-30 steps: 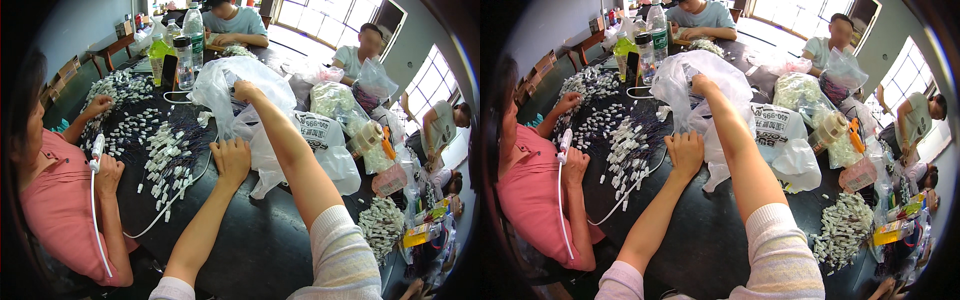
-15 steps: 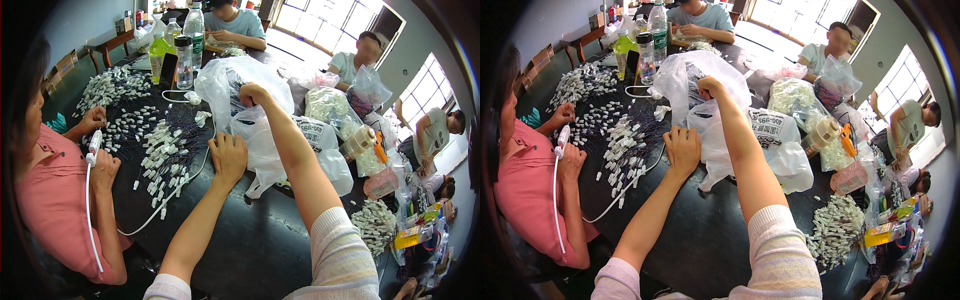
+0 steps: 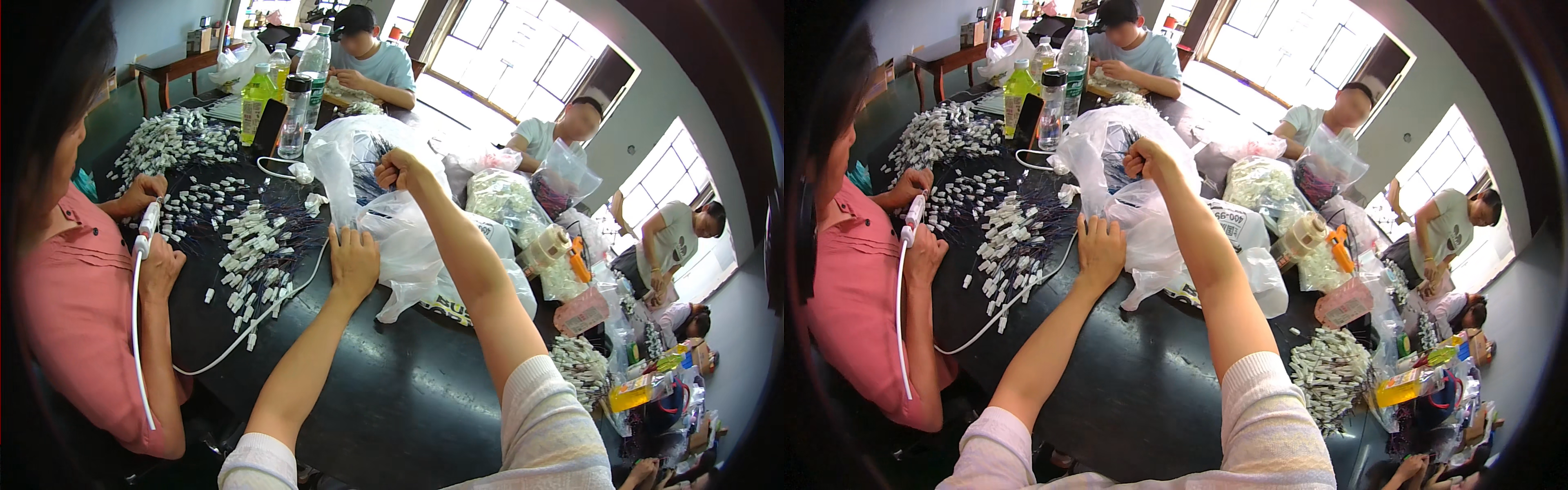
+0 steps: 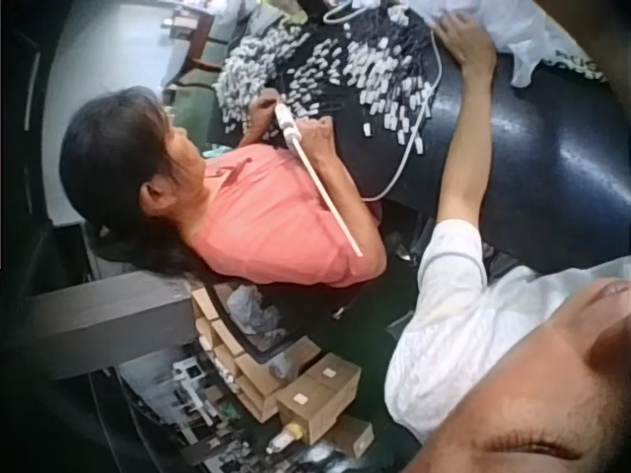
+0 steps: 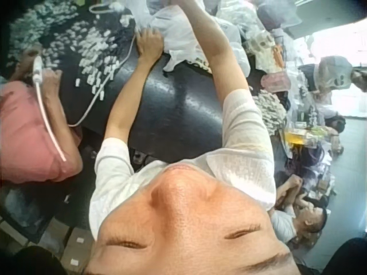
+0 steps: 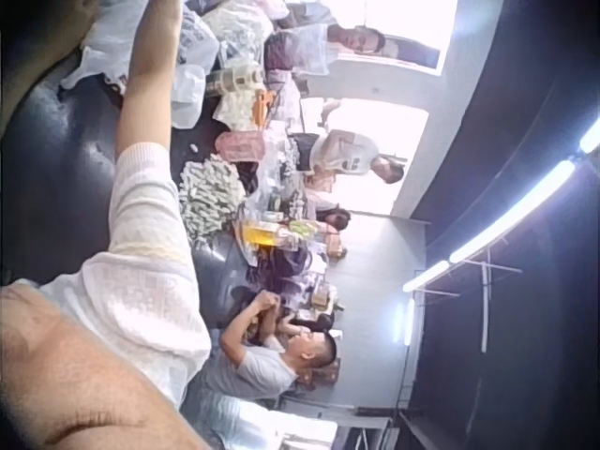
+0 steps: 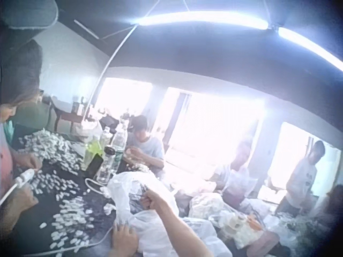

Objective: The person assembles small white electrical connectors with black wires by hand at a workshop table.

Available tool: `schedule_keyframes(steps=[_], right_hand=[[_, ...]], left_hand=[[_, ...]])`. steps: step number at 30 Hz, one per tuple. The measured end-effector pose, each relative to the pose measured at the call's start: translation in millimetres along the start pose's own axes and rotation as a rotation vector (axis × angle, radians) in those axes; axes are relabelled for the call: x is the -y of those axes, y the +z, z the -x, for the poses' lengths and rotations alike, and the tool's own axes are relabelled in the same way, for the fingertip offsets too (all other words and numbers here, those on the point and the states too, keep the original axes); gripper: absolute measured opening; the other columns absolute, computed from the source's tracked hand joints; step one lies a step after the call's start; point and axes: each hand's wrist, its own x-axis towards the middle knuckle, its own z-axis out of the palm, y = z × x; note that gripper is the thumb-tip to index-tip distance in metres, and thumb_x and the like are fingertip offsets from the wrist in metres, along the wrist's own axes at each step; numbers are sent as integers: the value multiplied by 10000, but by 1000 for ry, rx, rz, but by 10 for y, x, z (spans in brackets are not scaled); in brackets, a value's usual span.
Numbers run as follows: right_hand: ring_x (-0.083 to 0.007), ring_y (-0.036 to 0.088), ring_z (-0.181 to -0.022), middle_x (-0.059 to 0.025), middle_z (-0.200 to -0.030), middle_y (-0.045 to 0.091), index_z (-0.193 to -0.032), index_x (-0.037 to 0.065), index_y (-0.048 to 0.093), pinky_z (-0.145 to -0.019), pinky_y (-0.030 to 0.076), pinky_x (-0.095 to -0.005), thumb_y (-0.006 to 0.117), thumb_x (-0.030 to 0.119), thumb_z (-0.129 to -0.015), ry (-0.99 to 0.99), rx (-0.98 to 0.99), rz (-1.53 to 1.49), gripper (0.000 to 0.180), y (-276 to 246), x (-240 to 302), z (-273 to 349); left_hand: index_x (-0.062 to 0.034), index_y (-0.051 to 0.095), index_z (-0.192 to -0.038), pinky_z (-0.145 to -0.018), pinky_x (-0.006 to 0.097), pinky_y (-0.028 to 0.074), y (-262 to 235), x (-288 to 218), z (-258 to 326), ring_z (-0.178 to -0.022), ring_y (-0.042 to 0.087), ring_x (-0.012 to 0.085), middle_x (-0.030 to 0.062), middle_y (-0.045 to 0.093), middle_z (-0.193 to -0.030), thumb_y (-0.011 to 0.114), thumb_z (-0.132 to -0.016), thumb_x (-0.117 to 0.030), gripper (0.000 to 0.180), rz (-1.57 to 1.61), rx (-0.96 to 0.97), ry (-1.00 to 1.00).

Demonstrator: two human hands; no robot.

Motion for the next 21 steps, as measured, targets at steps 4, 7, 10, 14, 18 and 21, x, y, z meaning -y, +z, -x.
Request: schedule_keyframes(steps=[4, 7, 10, 14, 18, 21], right_hand=[[-70, 222, -393, 14, -512, 277, -565, 100, 295, -325, 185, -195, 312, -2, -656, -103, -31, -41, 137, 93, -88, 105], [-76, 221, -393, 1, -511, 285, -577, 93, 295, -327, 185, -205, 307, -8, -669, -283, -126, -67, 137, 106, -75, 152], [-82, 210, -400, -7, -515, 289, -597, 79, 294, -338, 208, -216, 325, -24, -658, -370, -2, -322, 124, 86, -14, 166], [-88, 216, -416, -14, -551, 316, -619, 67, 302, -348, 221, -222, 362, -53, -601, -241, 196, -385, 136, 286, -145, 52], [-91, 210, -396, 7, -531, 293, -634, 80, 297, -337, 211, -223, 382, -34, -605, -115, 312, -482, 144, 451, -257, 68], [-78, 261, -415, -18, -566, 360, -719, 33, 397, -348, 233, -218, 391, -29, -623, -20, 543, -453, 115, 651, -427, 161]], left_hand=[[9, 562, -820, -992, 517, 249, 13, 29, -3, -927, 505, 291, 156, 565, -824, 520, -788, -191, 206, 24, 4, -24], [-1, 574, -842, -993, 499, 258, -2, 43, -10, -931, 501, 292, 154, 565, -836, 515, -792, -187, 202, 27, 18, -54], [18, 574, -872, -1001, 488, 258, -28, 18, -48, -977, 498, 313, 177, 574, -883, 499, -796, -166, 212, 81, -5, -47], [43, 566, -909, -1010, 475, 257, 45, 36, -44, -1037, 485, 334, 202, 575, -934, 479, -803, -147, 234, 73, -147, 7], [63, 557, -911, -1021, 463, 257, 137, 30, -4, -1067, 477, 345, 220, 562, -989, 468, -796, -126, 239, 73, -81, 22], [64, 556, -881, -1027, 467, 251, 165, 44, 27, -1070, 476, 344, 215, 556, -988, 477, -777, -95, 206, 55, -118, 23]])
